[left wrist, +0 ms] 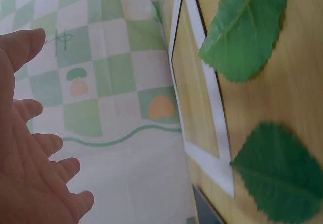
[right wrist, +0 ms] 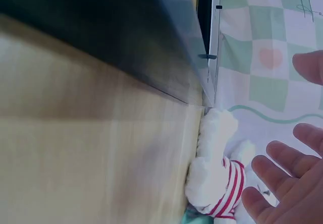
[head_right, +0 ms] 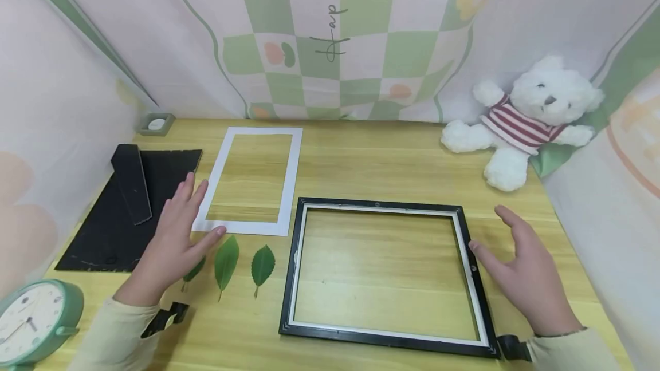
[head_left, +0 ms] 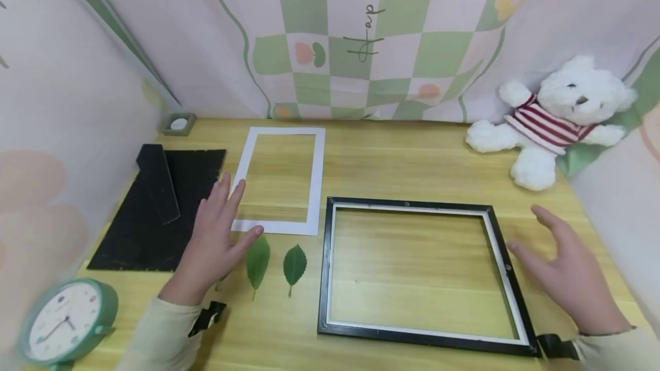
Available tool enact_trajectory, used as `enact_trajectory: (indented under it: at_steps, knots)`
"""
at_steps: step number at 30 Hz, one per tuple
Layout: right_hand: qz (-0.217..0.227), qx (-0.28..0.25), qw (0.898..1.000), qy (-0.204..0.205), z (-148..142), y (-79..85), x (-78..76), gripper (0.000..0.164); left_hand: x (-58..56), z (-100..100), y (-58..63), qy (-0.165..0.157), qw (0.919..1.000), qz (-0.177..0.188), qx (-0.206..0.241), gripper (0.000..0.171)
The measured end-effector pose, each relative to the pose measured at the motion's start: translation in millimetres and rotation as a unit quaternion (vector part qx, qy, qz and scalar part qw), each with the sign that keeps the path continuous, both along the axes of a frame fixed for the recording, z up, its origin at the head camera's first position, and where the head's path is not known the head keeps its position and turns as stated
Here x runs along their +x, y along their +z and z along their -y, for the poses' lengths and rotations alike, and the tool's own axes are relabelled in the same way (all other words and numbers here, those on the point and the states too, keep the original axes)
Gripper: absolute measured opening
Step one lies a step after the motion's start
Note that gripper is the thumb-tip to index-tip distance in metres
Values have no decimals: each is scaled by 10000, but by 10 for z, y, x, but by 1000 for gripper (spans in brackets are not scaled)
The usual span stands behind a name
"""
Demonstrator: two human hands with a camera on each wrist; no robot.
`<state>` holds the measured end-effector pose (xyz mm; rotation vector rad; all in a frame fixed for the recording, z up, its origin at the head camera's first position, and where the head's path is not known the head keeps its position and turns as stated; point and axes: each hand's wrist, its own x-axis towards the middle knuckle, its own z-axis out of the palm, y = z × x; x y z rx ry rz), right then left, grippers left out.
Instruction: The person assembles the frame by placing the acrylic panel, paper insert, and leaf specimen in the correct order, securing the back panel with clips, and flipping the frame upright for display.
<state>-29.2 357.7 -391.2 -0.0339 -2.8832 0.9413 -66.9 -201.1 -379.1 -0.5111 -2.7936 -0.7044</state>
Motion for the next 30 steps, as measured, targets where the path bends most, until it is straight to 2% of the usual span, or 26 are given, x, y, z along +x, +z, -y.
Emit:
enact_trajectory:
  at_steps: [7,15,21,30]
  knots:
    - [-137,8,9999,97,22,39,-150,79,-172,-136,-50,-262,9991,133,320,83]
    - [-120,-138,9998,8,16,48,-301,73,-357,-345,-14,-340,9955,322,819,79]
    - [68,-210,9997,-107,32,35,-421,71,-476,-509,-72,-492,9876,553,1384,75]
    - [404,-450,9981,-139,7,15,-696,73,-643,-825,-166,-351,9725,1256,1930,70]
